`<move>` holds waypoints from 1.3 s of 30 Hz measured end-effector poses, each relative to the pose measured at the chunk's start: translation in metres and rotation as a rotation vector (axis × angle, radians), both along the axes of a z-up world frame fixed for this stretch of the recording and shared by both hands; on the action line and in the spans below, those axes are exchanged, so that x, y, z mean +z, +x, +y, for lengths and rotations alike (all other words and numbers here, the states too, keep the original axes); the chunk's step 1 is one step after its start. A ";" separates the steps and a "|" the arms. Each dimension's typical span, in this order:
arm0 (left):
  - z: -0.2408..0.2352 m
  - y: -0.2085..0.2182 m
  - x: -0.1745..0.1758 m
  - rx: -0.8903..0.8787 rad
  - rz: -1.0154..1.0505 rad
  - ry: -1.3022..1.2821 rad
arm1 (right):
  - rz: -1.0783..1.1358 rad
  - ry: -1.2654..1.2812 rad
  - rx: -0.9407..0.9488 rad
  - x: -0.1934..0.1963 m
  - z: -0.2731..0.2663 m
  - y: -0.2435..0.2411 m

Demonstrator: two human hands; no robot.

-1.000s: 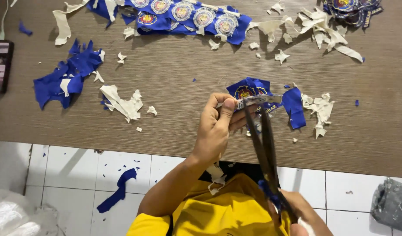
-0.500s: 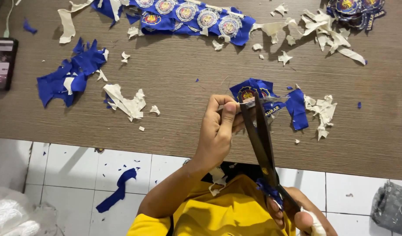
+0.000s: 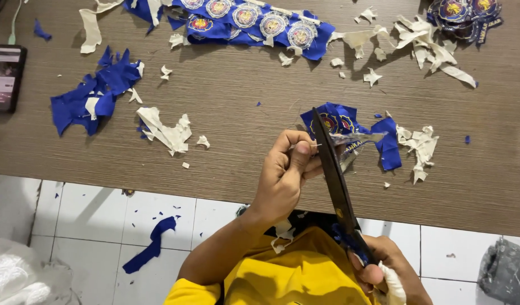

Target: Trimming excess fabric from embroidered patches using scissors

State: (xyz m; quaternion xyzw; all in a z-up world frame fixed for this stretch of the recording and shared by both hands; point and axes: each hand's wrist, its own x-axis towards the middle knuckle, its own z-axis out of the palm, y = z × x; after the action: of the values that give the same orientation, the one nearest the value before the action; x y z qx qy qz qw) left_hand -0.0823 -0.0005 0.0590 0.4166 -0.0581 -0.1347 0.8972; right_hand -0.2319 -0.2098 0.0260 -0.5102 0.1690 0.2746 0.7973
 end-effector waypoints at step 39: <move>-0.029 -0.046 -0.029 -0.072 -0.083 -0.292 | -0.412 -0.326 -0.764 0.020 0.080 0.044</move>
State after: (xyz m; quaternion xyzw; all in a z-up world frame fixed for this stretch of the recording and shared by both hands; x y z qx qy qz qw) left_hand -0.1284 -0.0295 0.0301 0.2847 -0.1289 -0.1397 0.9396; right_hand -0.1883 -0.1299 0.0457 -0.5740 0.2237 -0.1760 0.7678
